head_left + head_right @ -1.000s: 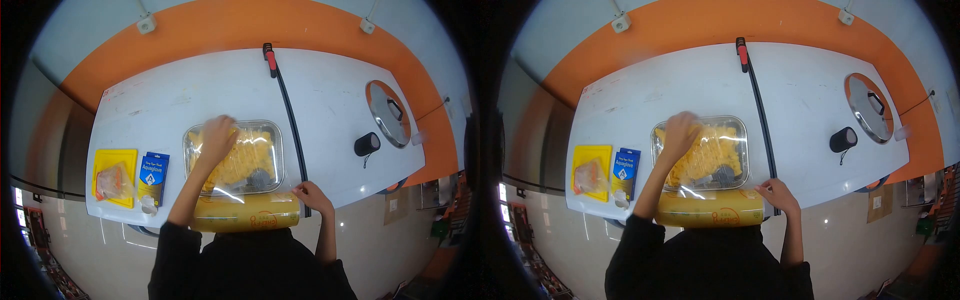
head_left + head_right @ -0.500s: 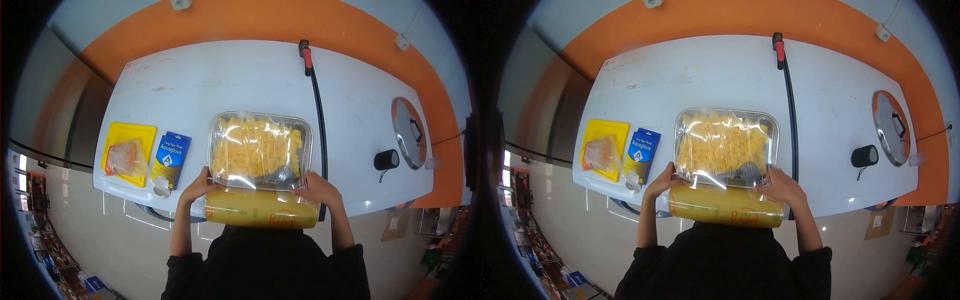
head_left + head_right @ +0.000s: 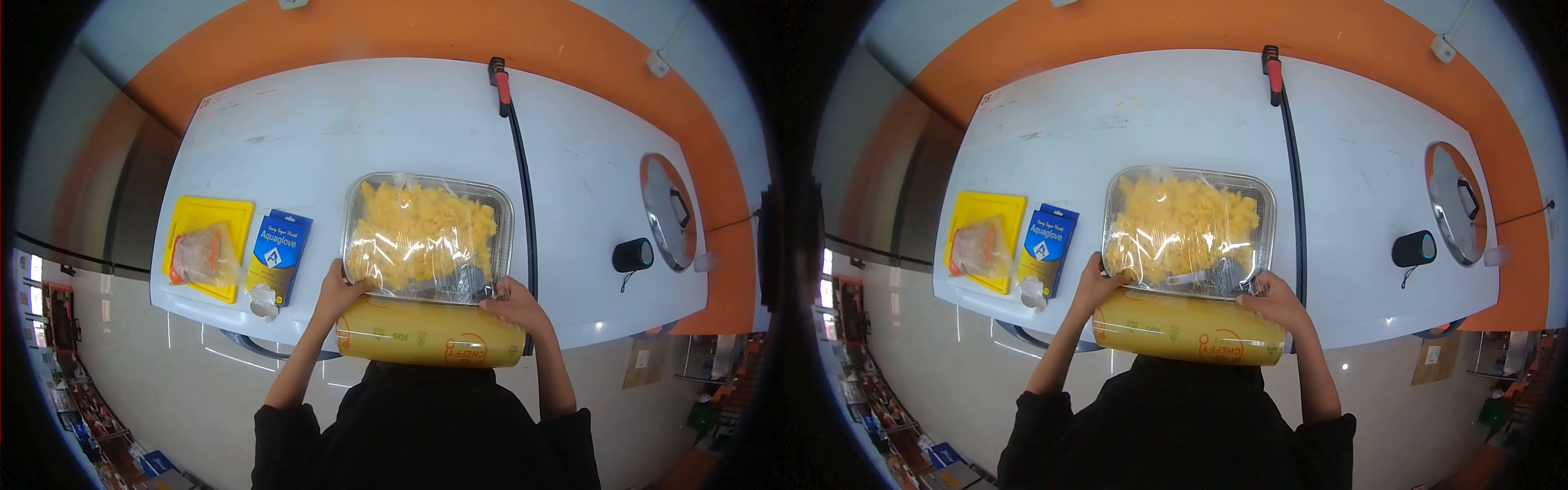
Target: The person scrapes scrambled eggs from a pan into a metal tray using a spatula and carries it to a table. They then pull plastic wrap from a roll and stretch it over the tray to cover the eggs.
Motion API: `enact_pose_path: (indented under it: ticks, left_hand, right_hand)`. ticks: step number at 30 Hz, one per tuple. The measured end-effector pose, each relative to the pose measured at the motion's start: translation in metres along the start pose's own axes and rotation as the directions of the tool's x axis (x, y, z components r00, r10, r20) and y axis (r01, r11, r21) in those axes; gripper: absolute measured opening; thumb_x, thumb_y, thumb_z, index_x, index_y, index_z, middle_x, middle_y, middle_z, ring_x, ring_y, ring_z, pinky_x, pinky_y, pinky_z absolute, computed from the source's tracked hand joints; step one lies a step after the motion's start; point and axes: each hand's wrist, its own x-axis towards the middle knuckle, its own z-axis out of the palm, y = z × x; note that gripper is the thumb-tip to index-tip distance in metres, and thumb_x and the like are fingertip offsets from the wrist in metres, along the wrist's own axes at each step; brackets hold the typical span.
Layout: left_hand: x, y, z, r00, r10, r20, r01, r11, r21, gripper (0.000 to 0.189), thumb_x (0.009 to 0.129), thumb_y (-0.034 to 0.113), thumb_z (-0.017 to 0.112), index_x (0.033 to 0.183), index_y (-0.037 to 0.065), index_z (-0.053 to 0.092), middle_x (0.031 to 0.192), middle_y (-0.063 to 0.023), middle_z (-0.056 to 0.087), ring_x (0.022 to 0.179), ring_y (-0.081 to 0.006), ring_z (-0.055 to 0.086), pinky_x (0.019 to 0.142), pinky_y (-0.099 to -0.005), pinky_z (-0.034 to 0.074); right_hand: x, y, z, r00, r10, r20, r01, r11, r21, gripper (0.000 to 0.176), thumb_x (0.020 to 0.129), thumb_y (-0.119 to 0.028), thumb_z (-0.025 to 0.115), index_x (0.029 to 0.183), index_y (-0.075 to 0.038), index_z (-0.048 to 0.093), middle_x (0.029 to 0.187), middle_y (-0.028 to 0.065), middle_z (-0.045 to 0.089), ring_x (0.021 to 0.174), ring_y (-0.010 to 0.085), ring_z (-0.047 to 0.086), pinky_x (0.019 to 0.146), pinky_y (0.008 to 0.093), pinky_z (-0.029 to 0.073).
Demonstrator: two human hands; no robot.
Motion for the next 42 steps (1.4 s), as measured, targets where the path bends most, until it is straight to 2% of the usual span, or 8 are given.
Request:
enact_pose_path:
  ticks: [13,19,22,24,28,31,33,42]
  left_hand:
    - [0.014,0.005,0.0,0.994,-0.074,0.08,0.101,0.901,-0.421,0.059,0.064,0.003,0.07,0.115,-0.002,0.041,0.1,-0.0136,0.056,0.092,-0.0193,0.057,0.075,-0.031,0.048]
    - [0.039,0.014,-0.007,0.985,0.059,0.163,-0.058,0.998,-0.013,0.063,0.062,0.007,0.07,0.115,-0.002,0.039,0.103,-0.0149,0.055,0.099,-0.0241,0.053,0.083,-0.0327,0.043]
    - [0.042,0.018,-0.009,0.981,0.094,0.17,-0.123,0.978,0.168,0.061,0.063,0.009,0.07,0.114,-0.002,0.039,0.103,-0.0153,0.054,0.1,-0.0251,0.052,0.084,-0.0321,0.042]
    - [0.047,0.006,-0.012,0.953,0.194,0.232,-0.204,0.979,0.021,0.057,0.068,0.008,0.069,0.115,-0.001,0.037,0.104,-0.0139,0.054,0.094,-0.0237,0.056,0.08,-0.0305,0.045]
    - [0.047,0.018,-0.027,0.914,-0.05,0.403,0.191,0.929,-0.316,0.058,0.072,0.014,0.067,0.118,-0.001,0.035,0.104,-0.0118,0.054,0.09,-0.021,0.058,0.075,-0.0288,0.048]
    - [0.056,0.019,-0.018,0.927,-0.21,0.31,0.305,0.904,-0.3,0.048,0.076,0.02,0.065,0.113,-0.002,0.042,0.095,-0.0105,0.057,0.075,-0.0182,0.06,0.068,-0.0275,0.05]
    - [0.062,0.014,-0.006,0.999,0.053,0.008,-0.053,0.982,0.182,0.039,0.076,0.032,0.063,0.089,-0.004,0.053,0.07,-0.0127,0.057,0.064,-0.0182,0.059,0.057,-0.0282,0.047]
    - [0.094,0.012,0.01,0.939,0.238,-0.25,-0.158,0.94,0.301,0.043,0.08,0.037,0.058,0.066,-0.002,0.046,0.054,-0.0169,0.046,0.05,-0.028,0.049,0.05,-0.0399,0.037]
  right_hand:
    - [0.026,0.02,-0.011,0.985,-0.011,-0.174,0.135,0.674,0.726,0.034,0.068,0.002,0.07,0.074,-0.01,0.039,0.069,-0.002,0.042,0.066,0.0061,0.049,0.057,0.0207,0.042]
    - [0.036,-0.017,-0.017,0.994,-0.097,-0.05,0.091,0.99,-0.109,0.033,0.066,-0.004,0.069,0.08,-0.006,0.039,0.077,0.0046,0.047,0.072,0.0159,0.053,0.062,0.0314,0.044]
    - [0.027,-0.046,-0.01,0.984,-0.101,-0.146,0.028,0.901,-0.432,0.029,0.067,-0.007,0.067,0.087,-0.005,0.046,0.088,0.0126,0.052,0.081,0.026,0.054,0.069,0.0362,0.044]
    - [0.018,-0.079,0.006,0.817,-0.548,-0.176,0.171,0.523,-0.835,0.031,0.07,-0.01,0.064,0.097,-0.003,0.051,0.098,0.0159,0.053,0.09,0.0304,0.052,0.078,0.0369,0.042]
    - [0.049,-0.107,0.071,0.632,-0.613,0.474,0.775,0.526,-0.351,0.027,0.079,-0.022,0.053,0.094,0.0,0.056,0.095,0.0127,0.054,0.092,0.0282,0.052,0.081,0.0385,0.042]
    - [0.078,-0.098,0.126,0.62,-0.647,0.443,0.782,0.463,-0.417,0.024,0.082,-0.021,0.047,0.087,0.0,0.057,0.092,0.0129,0.054,0.088,0.0279,0.053,0.075,0.0395,0.045]
    - [0.083,-0.103,0.135,0.589,-0.671,0.45,0.804,0.433,-0.408,0.026,0.082,-0.022,0.045,0.08,0.001,0.058,0.087,0.0132,0.054,0.08,0.0289,0.056,0.07,0.04,0.046]
    - [0.061,-0.106,0.141,0.791,-0.457,0.407,0.609,0.52,-0.599,0.047,0.079,-0.042,0.046,0.085,0.003,0.06,0.091,0.0186,0.058,0.076,0.0319,0.06,0.069,0.0405,0.046]
